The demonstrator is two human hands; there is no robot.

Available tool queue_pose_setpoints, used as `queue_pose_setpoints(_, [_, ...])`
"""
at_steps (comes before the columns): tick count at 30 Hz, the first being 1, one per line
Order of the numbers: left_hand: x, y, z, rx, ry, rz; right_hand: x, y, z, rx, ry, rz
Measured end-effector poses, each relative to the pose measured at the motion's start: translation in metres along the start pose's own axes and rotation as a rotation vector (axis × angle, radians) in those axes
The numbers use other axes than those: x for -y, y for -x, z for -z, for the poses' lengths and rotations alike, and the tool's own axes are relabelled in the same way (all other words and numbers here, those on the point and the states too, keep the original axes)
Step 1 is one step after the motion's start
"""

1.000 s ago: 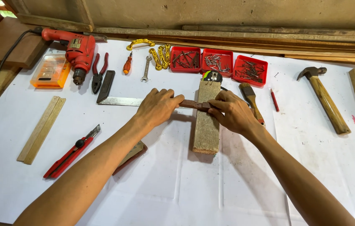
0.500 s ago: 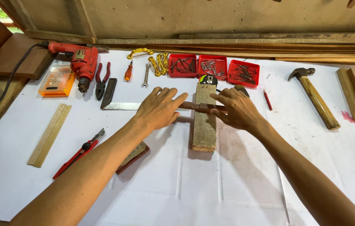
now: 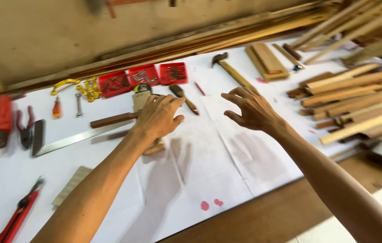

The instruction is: Using a utility knife and sandpaper to refine and smooth small wooden strips at a workbench.

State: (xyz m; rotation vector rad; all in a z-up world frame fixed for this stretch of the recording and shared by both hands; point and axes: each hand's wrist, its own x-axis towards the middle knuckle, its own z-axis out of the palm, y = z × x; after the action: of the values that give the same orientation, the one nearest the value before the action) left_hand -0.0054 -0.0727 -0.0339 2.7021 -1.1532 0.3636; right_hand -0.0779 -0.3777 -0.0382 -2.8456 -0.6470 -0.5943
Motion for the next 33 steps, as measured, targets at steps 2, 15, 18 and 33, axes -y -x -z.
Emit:
queue_pose_setpoints(2, [-0.032, -0.029, -0.006, 0.030, 0.037, -0.077, -0.013, 0.036, 0.029, -0.003, 0.031, -0.106])
queue_pose_setpoints(15, [-0.285, -0.120, -0.063, 0.081, 0.154, -0.623, -0.050, 0.270, 0.147, -0.061, 0.186, -0.573])
queue_pose_setpoints(18, [-0.335, -0.124, -0.068, 0.115, 0.057, -0.728, -0.060, 0.307, 0.162, -0.013, 0.231, -0.643])
queue_pose_setpoints(33, [-0.504, -0.212, -0.091, 0.289, -0.086, -0.882, -0.183, 0.423, 0.192, 0.015, 0.213, -0.823])
